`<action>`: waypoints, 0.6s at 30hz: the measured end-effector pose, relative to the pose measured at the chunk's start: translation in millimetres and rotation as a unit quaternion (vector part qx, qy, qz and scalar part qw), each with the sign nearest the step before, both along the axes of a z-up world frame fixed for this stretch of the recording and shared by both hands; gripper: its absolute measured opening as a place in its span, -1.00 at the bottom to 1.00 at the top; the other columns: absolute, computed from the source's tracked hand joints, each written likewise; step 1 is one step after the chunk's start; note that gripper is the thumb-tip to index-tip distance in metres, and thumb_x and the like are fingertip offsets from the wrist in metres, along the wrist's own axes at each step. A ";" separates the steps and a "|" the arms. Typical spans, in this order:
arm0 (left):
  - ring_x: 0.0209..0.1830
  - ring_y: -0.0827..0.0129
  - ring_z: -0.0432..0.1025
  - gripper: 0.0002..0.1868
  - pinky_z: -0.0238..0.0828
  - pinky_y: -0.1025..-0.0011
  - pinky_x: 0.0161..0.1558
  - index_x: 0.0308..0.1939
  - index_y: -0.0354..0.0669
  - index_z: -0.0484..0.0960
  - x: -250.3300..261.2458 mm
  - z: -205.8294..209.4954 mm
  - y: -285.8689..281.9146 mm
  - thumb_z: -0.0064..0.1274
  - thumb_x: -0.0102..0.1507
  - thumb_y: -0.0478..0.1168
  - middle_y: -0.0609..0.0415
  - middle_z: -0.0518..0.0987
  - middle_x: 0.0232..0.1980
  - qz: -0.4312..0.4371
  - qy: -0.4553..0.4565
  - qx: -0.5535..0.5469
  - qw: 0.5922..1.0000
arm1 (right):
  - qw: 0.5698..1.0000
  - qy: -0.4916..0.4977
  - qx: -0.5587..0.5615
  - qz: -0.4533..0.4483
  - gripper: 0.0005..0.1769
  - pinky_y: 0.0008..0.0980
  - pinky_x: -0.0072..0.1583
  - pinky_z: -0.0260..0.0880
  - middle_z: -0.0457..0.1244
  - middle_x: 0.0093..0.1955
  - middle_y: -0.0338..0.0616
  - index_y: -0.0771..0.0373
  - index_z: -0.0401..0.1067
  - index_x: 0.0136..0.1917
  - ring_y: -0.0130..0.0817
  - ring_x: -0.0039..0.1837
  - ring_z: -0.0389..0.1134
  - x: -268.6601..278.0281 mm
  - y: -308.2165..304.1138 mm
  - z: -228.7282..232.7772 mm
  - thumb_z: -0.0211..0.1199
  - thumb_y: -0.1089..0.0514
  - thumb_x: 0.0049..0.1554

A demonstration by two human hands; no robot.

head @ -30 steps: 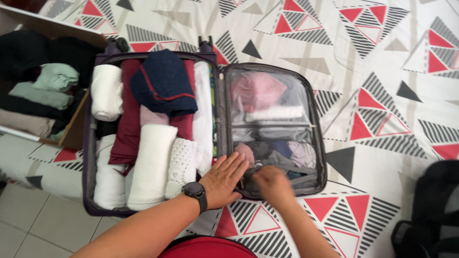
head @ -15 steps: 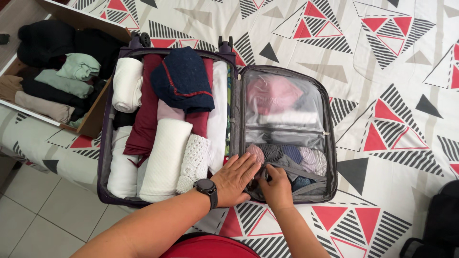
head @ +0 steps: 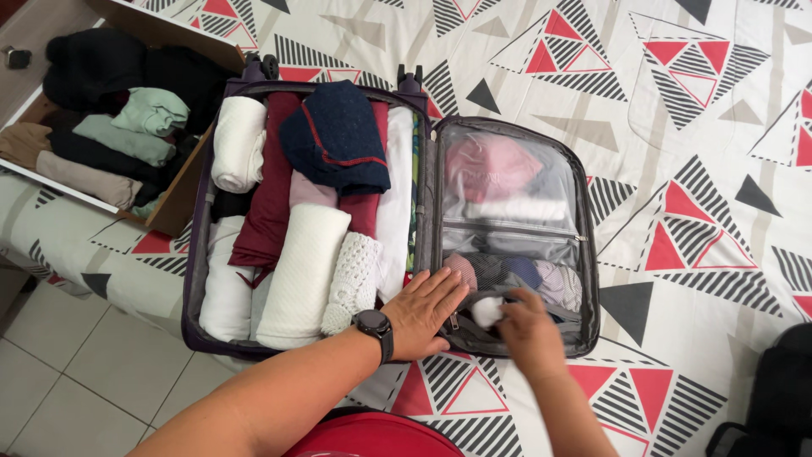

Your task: The person packs folded and rolled clothing items into a purple suitcase placed on a bed. They repeatedly take items from an open drawer, place them into the suitcase, and occasionally move items between the drawer and the suitcase before zipping the suitcase closed.

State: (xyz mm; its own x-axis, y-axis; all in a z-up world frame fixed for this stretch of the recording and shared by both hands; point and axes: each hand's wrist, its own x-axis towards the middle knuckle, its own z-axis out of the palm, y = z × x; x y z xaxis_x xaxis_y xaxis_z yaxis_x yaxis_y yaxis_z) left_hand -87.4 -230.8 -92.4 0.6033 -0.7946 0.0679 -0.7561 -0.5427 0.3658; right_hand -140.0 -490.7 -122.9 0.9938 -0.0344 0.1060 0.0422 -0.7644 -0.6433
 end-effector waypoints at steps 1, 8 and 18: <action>0.64 -0.09 -0.12 0.15 -0.28 -0.02 0.55 0.56 -0.29 0.01 -0.2 0.0 0.1 0.29 0.08 0.11 -0.27 0.06 0.61 -0.001 0.004 0.003 1.000 | 0.999 -0.005 0.049 -0.007 -0.74 -0.24 -0.02 0.46 0.35 0.24 -0.08 0.20 0.56 -0.04 -0.16 -0.04 0.46 -1.6 -12.6 -3.5 0.38 0.29 -0.06; 0.59 -0.12 -0.02 0.09 -0.21 -0.02 0.51 0.52 -0.33 0.03 4.2 19.9 -9.8 0.26 0.15 0.17 -0.31 0.17 0.53 0.036 0.070 -0.022 0.997 | 0.865 0.125 0.439 -0.207 -0.69 -0.50 -0.06 0.35 0.42 -0.06 -0.18 0.25 0.56 0.15 -0.48 -0.06 0.40 -6.1 -36.4 -1.7 0.27 0.34 0.12; 0.21 0.15 0.49 -0.15 0.42 0.33 0.19 0.41 -0.35 0.34 18.8 40.2 -40.1 0.26 0.18 0.05 -0.24 0.54 0.25 0.187 0.327 -0.312 0.872 | 0.882 0.124 0.439 -0.116 -0.72 -0.48 -0.06 0.40 0.40 -0.13 -0.13 0.41 0.57 0.15 -0.49 -0.13 0.35 8.6 45.7 41.9 0.28 0.25 0.19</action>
State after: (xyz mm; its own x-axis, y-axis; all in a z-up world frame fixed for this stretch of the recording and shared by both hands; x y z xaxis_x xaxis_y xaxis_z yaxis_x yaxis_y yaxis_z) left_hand -68.6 -270.9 -52.2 0.8847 -0.4645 -0.0389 -0.0875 -0.2474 0.9650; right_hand -131.4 -445.0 -80.9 0.9384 -0.2003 -0.2816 -0.2743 0.0641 -0.9595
